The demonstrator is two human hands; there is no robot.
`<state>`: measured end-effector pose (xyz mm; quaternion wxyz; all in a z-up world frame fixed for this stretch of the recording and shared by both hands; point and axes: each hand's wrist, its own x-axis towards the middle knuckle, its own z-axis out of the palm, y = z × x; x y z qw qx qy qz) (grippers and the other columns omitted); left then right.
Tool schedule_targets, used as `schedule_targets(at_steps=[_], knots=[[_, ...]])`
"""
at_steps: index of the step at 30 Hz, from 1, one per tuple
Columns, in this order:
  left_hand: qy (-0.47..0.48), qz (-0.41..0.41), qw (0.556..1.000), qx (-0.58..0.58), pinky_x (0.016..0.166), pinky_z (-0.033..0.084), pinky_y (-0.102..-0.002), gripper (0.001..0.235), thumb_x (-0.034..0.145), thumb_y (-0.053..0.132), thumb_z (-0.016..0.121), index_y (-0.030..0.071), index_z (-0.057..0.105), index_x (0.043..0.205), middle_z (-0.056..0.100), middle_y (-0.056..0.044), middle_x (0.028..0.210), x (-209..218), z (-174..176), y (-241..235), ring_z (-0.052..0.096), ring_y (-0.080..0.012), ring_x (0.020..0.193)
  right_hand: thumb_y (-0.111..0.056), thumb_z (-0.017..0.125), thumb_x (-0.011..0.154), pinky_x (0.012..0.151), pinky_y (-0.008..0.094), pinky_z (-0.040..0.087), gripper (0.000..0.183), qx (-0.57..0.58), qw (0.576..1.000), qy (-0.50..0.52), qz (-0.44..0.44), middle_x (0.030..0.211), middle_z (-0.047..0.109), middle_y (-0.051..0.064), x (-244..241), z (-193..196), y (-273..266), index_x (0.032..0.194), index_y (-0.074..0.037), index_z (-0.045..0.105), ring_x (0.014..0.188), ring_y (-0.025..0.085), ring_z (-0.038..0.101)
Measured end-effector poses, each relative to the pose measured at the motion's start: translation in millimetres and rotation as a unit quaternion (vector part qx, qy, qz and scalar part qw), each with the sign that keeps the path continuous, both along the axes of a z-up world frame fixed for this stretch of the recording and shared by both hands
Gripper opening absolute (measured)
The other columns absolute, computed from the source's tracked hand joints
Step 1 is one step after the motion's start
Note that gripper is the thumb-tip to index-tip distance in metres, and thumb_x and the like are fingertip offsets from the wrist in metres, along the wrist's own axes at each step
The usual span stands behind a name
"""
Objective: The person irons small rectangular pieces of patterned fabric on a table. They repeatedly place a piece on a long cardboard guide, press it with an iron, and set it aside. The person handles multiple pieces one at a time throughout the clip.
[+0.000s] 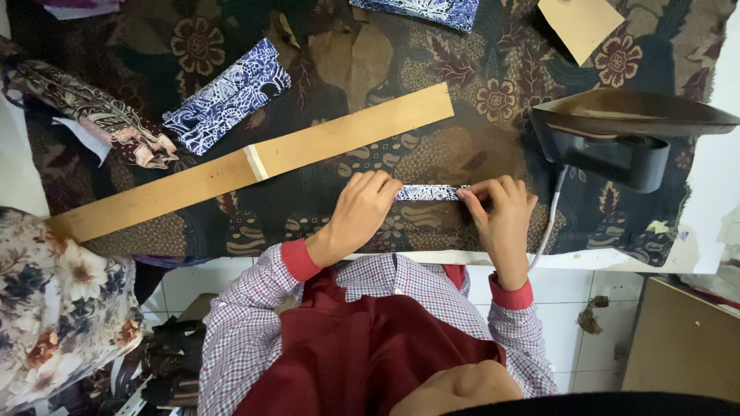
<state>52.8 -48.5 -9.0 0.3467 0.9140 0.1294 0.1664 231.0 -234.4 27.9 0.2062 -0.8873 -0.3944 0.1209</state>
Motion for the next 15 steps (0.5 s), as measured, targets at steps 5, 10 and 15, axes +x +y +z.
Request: schedule_targets(at_steps=[5,10,15], knots=[[0.004,0.013,1.000,0.000,0.084,0.046,-0.039,0.014,0.090,0.003,0.066,0.003,0.066,0.104,0.062,-0.009,0.096,3.2,-1.1,-1.7,0.060,-0.0267,0.090,-0.033,0.082,0.092,0.087,0.041,0.032,0.023,-0.003,1.000,-0.007,-0.010,0.084,0.057,0.000,1.6,-1.3,3.6,0.086,-0.012,0.072,0.088,0.022,0.052],[0.021,0.015,0.999,0.028,0.084,0.047,-0.039,0.015,0.088,0.003,0.067,0.003,0.065,0.102,0.060,-0.009,0.095,6.1,0.2,-2.0,0.059,-0.0265,0.090,-0.035,0.083,0.091,0.087,0.041,0.031,0.026,-0.007,1.000,-0.010,-0.013,0.083,0.057,-0.001,1.4,0.0,6.0,0.085,-0.012,0.071,0.088,0.021,0.052],[0.034,0.009,0.998,0.061,0.086,0.045,-0.037,0.021,0.085,0.005,0.064,0.005,0.066,0.106,0.060,-0.008,0.100,8.5,1.9,-2.3,0.060,-0.0244,0.098,-0.036,0.084,0.090,0.087,0.041,0.031,0.027,-0.017,1.000,-0.014,-0.018,0.083,0.057,-0.001,1.6,1.1,7.8,0.084,-0.012,0.071,0.088,0.021,0.053]])
